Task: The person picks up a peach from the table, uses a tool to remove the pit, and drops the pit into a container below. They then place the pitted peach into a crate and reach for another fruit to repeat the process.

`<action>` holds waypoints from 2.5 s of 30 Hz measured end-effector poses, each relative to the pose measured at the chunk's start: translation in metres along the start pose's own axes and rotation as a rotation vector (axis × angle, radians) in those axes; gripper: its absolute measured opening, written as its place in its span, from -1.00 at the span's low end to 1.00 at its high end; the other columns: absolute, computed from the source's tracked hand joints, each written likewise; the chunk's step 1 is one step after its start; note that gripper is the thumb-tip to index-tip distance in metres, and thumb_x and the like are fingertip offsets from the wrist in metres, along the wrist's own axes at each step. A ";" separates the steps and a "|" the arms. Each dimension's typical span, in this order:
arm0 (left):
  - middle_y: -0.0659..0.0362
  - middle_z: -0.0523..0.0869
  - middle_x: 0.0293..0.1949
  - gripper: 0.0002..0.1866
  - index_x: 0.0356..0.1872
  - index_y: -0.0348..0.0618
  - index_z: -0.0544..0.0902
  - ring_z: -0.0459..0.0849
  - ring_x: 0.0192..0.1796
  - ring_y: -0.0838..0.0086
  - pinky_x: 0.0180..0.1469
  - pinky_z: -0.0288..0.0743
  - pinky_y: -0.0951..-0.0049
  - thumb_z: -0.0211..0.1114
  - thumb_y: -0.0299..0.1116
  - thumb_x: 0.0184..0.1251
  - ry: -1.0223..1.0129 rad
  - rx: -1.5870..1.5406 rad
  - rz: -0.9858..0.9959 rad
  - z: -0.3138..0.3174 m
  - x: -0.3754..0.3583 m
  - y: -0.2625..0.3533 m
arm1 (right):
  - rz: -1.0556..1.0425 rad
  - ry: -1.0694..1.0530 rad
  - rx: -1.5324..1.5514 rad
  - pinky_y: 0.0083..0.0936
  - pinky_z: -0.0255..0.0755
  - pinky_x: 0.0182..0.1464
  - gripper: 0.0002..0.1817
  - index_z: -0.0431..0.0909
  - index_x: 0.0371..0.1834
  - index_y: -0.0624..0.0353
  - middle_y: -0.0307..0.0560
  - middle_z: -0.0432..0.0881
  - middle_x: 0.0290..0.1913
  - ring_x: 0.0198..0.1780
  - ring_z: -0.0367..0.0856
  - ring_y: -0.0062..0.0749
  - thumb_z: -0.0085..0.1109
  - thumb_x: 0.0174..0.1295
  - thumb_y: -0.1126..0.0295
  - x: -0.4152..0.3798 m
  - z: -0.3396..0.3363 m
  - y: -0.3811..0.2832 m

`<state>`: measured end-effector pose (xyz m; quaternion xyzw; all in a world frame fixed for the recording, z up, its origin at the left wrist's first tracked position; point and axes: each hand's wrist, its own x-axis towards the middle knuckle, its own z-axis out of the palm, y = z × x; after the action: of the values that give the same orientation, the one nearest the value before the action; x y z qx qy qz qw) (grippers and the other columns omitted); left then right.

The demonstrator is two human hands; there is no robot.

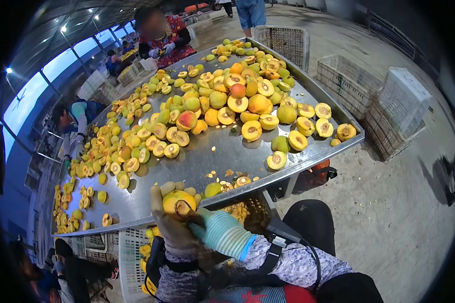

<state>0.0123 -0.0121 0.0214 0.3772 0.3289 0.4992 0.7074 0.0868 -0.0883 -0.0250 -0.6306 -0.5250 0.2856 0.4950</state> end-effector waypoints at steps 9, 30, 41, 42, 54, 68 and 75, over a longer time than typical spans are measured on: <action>-0.01 0.62 -0.30 -0.47 -0.20 -0.27 0.54 0.67 -0.37 0.26 -0.29 0.64 0.33 0.07 0.13 0.46 -0.190 0.116 -0.095 -0.023 0.017 0.002 | 0.023 -0.107 0.030 0.00 0.54 -0.08 -0.55 0.60 -0.08 0.24 0.31 0.67 -0.29 -0.16 0.65 0.28 0.02 0.42 0.01 0.001 0.007 0.010; 0.02 0.68 -0.29 -0.53 -0.11 -0.33 0.56 0.65 -0.49 0.31 -0.27 0.62 0.39 0.05 -0.01 0.52 -0.093 -0.029 -0.095 -0.027 0.012 -0.015 | 0.356 -0.313 0.374 -0.08 0.56 -0.20 -0.58 0.56 -0.12 0.26 0.30 0.65 -0.37 -0.27 0.68 0.22 0.04 0.43 0.05 -0.002 0.003 -0.007; 0.01 0.69 -0.42 -0.49 -0.30 -0.32 0.57 0.68 -0.48 0.34 -0.39 0.61 0.45 -0.05 -0.02 0.59 -0.411 0.554 0.249 -0.045 0.020 -0.018 | 0.047 -0.282 -0.030 -0.08 0.56 -0.21 -0.56 0.52 -0.14 0.30 0.24 0.65 -0.39 -0.29 0.67 0.18 0.08 0.41 0.03 -0.013 0.005 0.031; -0.02 0.69 -0.42 -0.48 -0.31 -0.32 0.57 0.68 -0.48 0.32 -0.39 0.61 0.40 -0.03 0.02 0.57 -0.414 0.386 0.139 -0.041 0.017 -0.016 | 0.049 -0.296 0.027 -0.14 0.56 -0.24 -0.56 0.53 -0.15 0.28 0.18 0.66 -0.41 -0.32 0.69 0.09 0.08 0.41 0.02 -0.014 0.004 0.027; -0.06 0.66 -0.44 -0.51 -0.35 -0.17 0.58 0.68 -0.44 0.19 -0.39 0.62 0.26 0.09 0.11 0.48 -0.314 -0.116 -0.083 -0.031 0.008 -0.022 | 0.672 -0.506 0.556 -0.35 0.50 -0.53 -0.55 0.50 -0.28 0.21 -0.10 0.55 -0.58 -0.58 0.59 -0.29 0.01 0.45 -0.02 -0.013 -0.008 -0.018; -0.14 0.68 -0.45 -0.42 -0.34 -0.22 0.60 0.66 -0.46 0.19 -0.33 0.62 0.27 -0.02 0.16 0.51 -0.339 -0.072 -0.162 -0.045 0.015 -0.033 | 0.626 -0.476 0.410 -0.38 0.44 -0.55 -0.51 0.50 -0.35 0.18 -0.08 0.50 -0.59 -0.61 0.52 -0.32 0.01 0.43 -0.07 -0.018 0.003 0.000; -0.13 0.69 -0.43 -0.46 -0.35 -0.18 0.59 0.67 -0.46 0.17 -0.34 0.64 0.26 -0.02 0.13 0.53 -0.454 0.076 -0.067 -0.040 0.013 -0.028 | 0.702 -0.500 0.617 -0.45 0.27 -0.72 -0.53 0.45 -0.44 0.12 -0.20 0.39 -0.70 -0.75 0.40 -0.39 -0.02 0.47 -0.04 -0.029 0.001 -0.025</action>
<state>-0.0051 0.0025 -0.0240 0.4950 0.1923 0.3653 0.7646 0.0680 -0.1160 -0.0071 -0.5063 -0.2759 0.7169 0.3919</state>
